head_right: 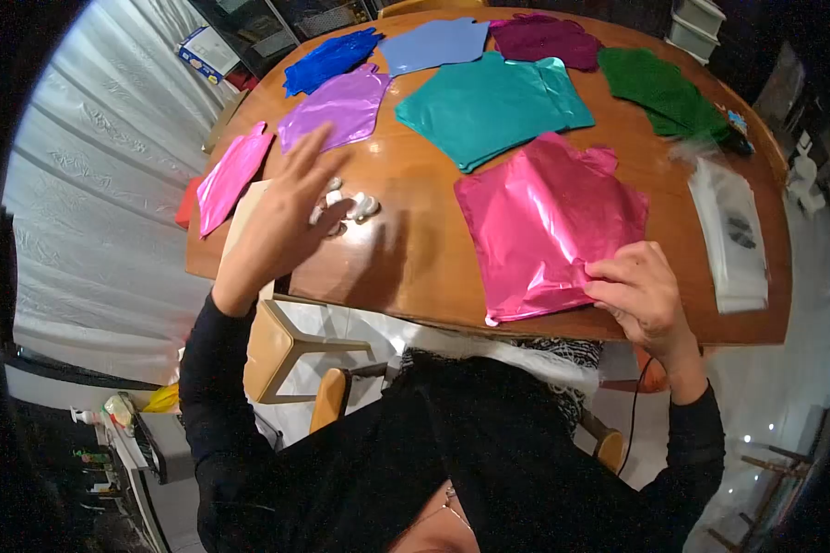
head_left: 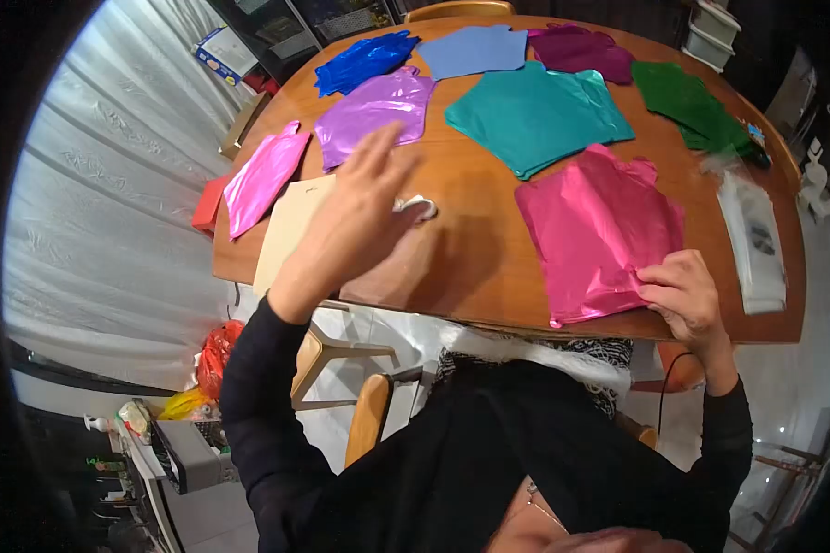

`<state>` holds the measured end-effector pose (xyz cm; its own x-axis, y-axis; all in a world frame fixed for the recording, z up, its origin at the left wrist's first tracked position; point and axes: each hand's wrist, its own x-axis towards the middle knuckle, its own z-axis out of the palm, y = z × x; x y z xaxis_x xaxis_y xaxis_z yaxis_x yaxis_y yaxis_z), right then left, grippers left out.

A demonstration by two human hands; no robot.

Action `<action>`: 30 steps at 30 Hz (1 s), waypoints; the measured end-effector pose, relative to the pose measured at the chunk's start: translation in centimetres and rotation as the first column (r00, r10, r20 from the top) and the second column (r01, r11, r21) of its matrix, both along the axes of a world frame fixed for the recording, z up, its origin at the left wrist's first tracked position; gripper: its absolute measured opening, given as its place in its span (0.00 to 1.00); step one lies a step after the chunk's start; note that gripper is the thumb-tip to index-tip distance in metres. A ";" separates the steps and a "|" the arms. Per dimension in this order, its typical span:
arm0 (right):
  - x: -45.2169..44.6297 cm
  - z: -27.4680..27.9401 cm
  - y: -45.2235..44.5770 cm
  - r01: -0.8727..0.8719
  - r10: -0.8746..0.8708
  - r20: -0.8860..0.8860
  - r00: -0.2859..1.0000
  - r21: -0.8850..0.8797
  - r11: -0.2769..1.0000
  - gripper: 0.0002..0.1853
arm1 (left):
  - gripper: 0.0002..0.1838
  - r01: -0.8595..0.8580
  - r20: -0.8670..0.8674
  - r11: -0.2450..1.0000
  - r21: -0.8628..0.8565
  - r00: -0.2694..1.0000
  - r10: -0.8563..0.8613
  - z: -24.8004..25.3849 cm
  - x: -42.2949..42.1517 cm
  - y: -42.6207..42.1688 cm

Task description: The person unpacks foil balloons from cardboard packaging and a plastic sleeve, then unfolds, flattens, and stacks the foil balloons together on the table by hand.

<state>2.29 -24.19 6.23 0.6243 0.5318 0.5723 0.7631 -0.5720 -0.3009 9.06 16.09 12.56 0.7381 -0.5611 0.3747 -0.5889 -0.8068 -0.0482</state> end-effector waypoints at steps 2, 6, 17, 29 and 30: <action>0.0 -0.6 -1.1 -0.049 0.050 -0.087 0.995 0.008 0.999 0.03 | 0.29 0.202 -0.076 0.979 -0.022 0.976 -0.203 0.2 -0.4 -3.6; 0.1 -0.7 -2.5 -0.111 0.112 -0.197 0.974 0.017 0.994 0.04 | 0.30 0.478 -0.062 0.877 -0.051 0.875 -0.480 -2.0 0.4 -10.0; 0.6 0.3 -4.8 -0.122 0.121 -0.294 0.948 0.015 0.992 0.11 | 0.40 0.631 -0.106 0.776 -0.010 0.771 -0.628 -8.7 2.7 -17.2; -1.9 5.6 -0.9 -0.279 0.399 -0.319 0.859 0.361 0.890 0.12 | 0.44 0.600 -0.083 0.800 0.009 0.797 -0.598 -10.2 4.1 -17.5; -2.6 6.7 0.2 -0.354 0.523 -0.318 0.791 0.460 0.815 0.11 | 0.44 0.599 -0.087 0.801 0.008 0.798 -0.596 -10.2 4.1 -17.5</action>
<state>-0.27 -24.04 12.88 0.5915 0.6157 0.5206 0.6556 0.0087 -0.7551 13.20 -1.46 2.33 0.2773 -0.9111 0.3048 -0.9563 -0.2922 -0.0035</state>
